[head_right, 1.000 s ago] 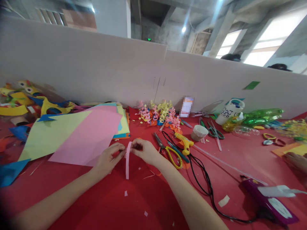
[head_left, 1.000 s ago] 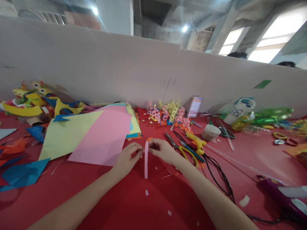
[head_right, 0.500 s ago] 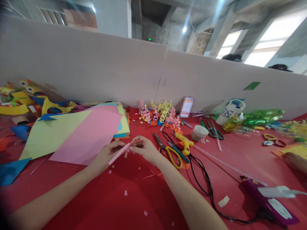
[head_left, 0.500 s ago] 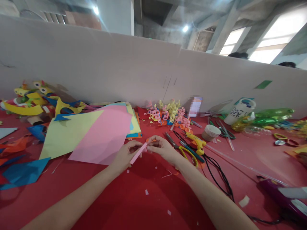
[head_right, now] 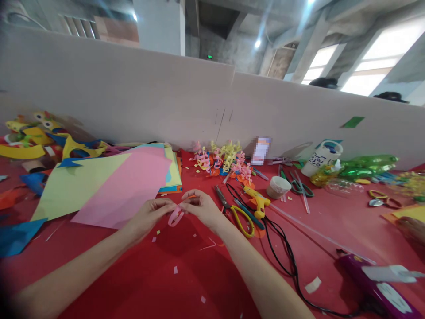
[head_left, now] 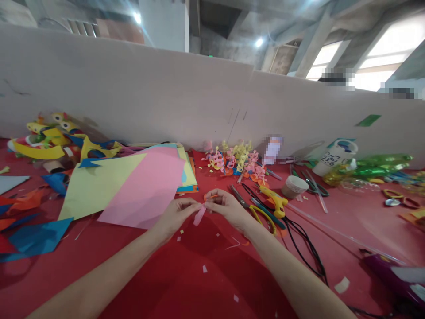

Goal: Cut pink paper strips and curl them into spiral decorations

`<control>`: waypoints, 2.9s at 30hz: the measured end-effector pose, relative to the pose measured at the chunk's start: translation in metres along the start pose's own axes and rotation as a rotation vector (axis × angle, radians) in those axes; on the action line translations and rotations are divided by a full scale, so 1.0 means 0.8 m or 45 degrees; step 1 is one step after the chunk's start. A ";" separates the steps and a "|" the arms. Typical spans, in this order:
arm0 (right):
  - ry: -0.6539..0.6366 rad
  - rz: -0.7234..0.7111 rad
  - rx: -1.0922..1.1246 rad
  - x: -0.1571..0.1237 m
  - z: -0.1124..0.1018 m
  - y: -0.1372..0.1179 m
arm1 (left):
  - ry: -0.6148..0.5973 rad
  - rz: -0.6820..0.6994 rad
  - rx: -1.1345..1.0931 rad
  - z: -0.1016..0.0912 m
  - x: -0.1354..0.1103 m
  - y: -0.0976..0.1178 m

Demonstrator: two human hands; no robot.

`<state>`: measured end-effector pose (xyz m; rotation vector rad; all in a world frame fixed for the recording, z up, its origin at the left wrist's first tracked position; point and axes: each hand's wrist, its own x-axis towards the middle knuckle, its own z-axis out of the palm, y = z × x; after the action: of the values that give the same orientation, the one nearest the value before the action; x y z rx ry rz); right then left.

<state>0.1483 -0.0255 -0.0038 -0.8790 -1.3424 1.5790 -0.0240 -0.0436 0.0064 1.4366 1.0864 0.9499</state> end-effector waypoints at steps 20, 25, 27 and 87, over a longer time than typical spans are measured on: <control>0.033 0.038 -0.052 0.001 0.000 0.001 | 0.011 -0.077 0.011 -0.005 0.003 -0.003; 0.043 0.017 -0.062 0.002 -0.002 0.004 | -0.019 -0.105 -0.094 -0.004 0.004 -0.007; 0.043 0.016 -0.073 0.003 -0.003 0.005 | -0.031 -0.145 -0.156 -0.004 0.004 -0.008; 0.075 0.043 0.134 0.000 0.014 0.008 | -0.032 0.034 0.091 -0.001 0.001 0.000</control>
<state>0.1372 -0.0298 -0.0081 -0.8810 -1.1975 1.6219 -0.0248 -0.0422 0.0062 1.5203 1.0946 0.9176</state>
